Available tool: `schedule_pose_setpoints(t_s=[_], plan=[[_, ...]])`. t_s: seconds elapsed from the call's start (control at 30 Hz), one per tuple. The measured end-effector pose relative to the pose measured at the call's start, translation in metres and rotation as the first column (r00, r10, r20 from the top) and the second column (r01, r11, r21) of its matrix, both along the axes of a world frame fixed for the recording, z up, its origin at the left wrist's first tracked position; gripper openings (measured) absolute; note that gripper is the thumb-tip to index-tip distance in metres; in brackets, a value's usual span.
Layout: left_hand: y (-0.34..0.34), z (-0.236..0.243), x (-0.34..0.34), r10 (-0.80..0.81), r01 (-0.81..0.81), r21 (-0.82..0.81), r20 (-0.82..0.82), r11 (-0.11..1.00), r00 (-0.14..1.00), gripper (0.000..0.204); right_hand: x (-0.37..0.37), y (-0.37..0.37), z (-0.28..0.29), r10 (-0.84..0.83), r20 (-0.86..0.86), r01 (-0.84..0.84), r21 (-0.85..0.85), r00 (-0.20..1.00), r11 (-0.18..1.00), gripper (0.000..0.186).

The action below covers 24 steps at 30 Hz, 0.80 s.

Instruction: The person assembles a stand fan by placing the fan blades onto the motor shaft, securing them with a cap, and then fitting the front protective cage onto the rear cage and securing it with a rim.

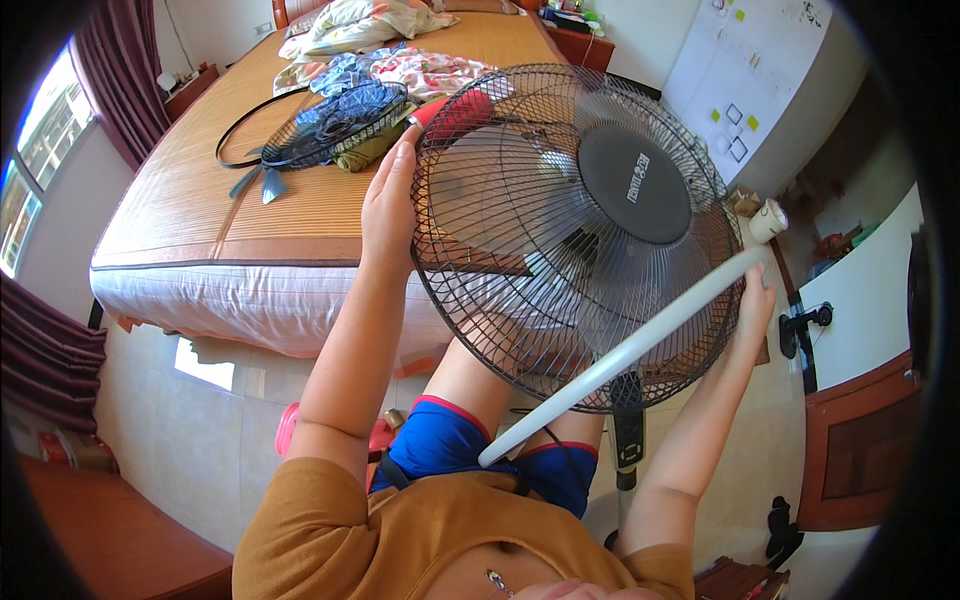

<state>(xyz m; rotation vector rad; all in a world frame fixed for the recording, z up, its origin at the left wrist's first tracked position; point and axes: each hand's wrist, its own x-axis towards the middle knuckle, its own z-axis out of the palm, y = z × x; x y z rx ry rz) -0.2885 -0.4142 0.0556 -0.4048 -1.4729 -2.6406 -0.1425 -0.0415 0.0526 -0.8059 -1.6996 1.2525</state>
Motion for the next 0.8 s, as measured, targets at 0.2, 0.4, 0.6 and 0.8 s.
schedule_pose_setpoints(t_s=[0.2, 0.4, 0.6, 0.8], plan=[[-0.004, -0.007, -0.003, -0.075, 0.072, 0.108, 0.028, 0.992, 0.997, 0.039, -0.014, 0.009, -0.003, 0.108, -0.056, -0.103, 0.073, 0.993, 0.992, 0.038], [-0.002, -0.008, -0.006, -0.090, 0.090, 0.037, 0.005, 0.995, 0.996, 0.040, -0.008, 0.039, -0.022, 0.112, -0.101, -0.103, 0.088, 0.989, 0.991, 0.037], [-0.006, -0.010, -0.008, -0.105, 0.105, 0.045, 0.001, 0.994, 0.995, 0.039, -0.007, 0.036, -0.019, 0.154, -0.107, -0.144, 0.093, 0.982, 0.985, 0.036], [-0.003, -0.009, -0.007, -0.038, 0.037, 0.011, 0.023, 0.999, 0.999, 0.036, -0.007, 0.029, -0.017, 0.194, -0.141, -0.183, 0.088, 0.971, 0.979, 0.035]])
